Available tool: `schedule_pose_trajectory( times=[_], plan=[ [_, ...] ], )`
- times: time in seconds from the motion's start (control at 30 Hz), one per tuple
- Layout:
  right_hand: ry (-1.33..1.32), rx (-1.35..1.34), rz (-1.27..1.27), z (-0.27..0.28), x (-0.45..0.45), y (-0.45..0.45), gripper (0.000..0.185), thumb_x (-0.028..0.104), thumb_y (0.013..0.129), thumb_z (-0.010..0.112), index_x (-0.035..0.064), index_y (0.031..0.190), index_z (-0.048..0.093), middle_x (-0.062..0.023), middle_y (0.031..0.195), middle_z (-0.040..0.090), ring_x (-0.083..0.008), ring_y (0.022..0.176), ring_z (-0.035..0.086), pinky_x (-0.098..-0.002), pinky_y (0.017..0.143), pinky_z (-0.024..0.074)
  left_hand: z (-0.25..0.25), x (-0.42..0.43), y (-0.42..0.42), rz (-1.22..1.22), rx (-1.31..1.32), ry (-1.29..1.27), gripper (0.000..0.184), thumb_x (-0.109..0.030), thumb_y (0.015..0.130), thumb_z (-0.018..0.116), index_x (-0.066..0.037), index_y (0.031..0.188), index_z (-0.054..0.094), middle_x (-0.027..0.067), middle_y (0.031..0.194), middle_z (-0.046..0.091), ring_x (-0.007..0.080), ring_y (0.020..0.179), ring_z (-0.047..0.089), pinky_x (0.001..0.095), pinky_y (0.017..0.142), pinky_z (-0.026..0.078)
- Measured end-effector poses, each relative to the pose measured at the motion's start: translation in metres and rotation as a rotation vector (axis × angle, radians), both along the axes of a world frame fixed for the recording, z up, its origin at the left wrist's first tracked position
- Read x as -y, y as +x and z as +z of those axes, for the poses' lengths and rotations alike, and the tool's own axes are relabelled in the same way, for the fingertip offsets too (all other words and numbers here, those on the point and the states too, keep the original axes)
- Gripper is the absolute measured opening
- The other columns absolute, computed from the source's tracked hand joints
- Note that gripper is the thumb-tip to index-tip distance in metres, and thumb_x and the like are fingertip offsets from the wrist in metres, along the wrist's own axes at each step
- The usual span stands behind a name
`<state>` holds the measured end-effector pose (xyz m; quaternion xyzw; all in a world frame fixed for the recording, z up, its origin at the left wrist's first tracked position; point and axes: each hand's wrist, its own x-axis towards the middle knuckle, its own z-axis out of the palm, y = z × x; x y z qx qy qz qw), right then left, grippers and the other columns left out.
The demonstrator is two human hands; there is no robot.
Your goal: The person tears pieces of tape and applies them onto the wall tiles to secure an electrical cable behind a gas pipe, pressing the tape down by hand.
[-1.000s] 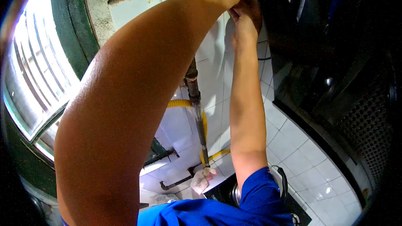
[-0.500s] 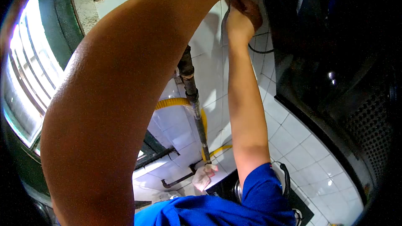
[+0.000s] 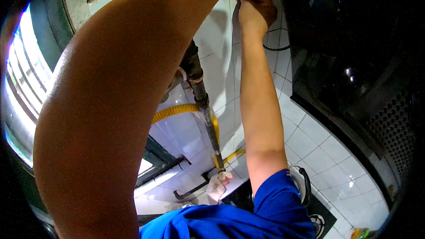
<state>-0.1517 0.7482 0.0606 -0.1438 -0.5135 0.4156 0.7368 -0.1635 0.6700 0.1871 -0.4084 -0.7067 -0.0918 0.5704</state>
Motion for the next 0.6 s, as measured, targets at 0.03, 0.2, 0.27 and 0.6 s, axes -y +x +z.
schedule_pose_trajectory(
  times=[0.03,0.2,0.27,0.6],
  plan=[
    [0.040,0.032,-0.052,-0.001,-0.001,0.000,0.020,0.023,0.081,0.075,0.0083,0.093,0.079,-0.0137,0.091,0.075,-0.0253,0.083,0.072,-0.0324,0.081,0.0532,-0.001,0.000,0.001,-0.070,-0.020,0.049,0.016,-0.012,0.082,0.061,-0.010,0.090,0.075,0.0167,0.090,0.072,0.0359,0.085,0.071,0.0433,0.071,0.058],
    [0.054,0.067,-0.074,0.000,0.005,0.007,0.019,0.022,0.080,0.074,0.0085,0.093,0.079,-0.0139,0.093,0.075,-0.0262,0.085,0.072,-0.0335,0.082,0.0532,0.001,-0.005,-0.001,-0.070,0.045,0.117,0.018,-0.012,0.084,0.060,-0.011,0.091,0.076,0.0171,0.091,0.072,0.0363,0.086,0.071,0.0438,0.072,0.058],
    [-0.016,0.030,0.010,0.001,-0.003,0.001,0.019,0.022,0.080,0.074,0.0081,0.091,0.079,-0.0138,0.093,0.075,-0.0269,0.085,0.072,-0.0340,0.082,0.0533,0.002,-0.006,-0.003,-0.059,0.022,0.113,0.018,-0.012,0.085,0.059,-0.011,0.092,0.076,0.0171,0.092,0.073,0.0358,0.086,0.071,0.0434,0.073,0.058],
    [0.094,-0.004,-0.038,0.001,-0.004,-0.002,0.017,0.018,0.079,0.073,0.0071,0.090,0.078,-0.0144,0.089,0.075,-0.0265,0.081,0.071,-0.0348,0.079,0.0538,0.003,0.000,0.003,0.062,0.088,0.102,0.016,-0.015,0.083,0.062,-0.013,0.090,0.077,0.0146,0.091,0.074,0.0317,0.088,0.072,0.0418,0.074,0.058]
  ],
)
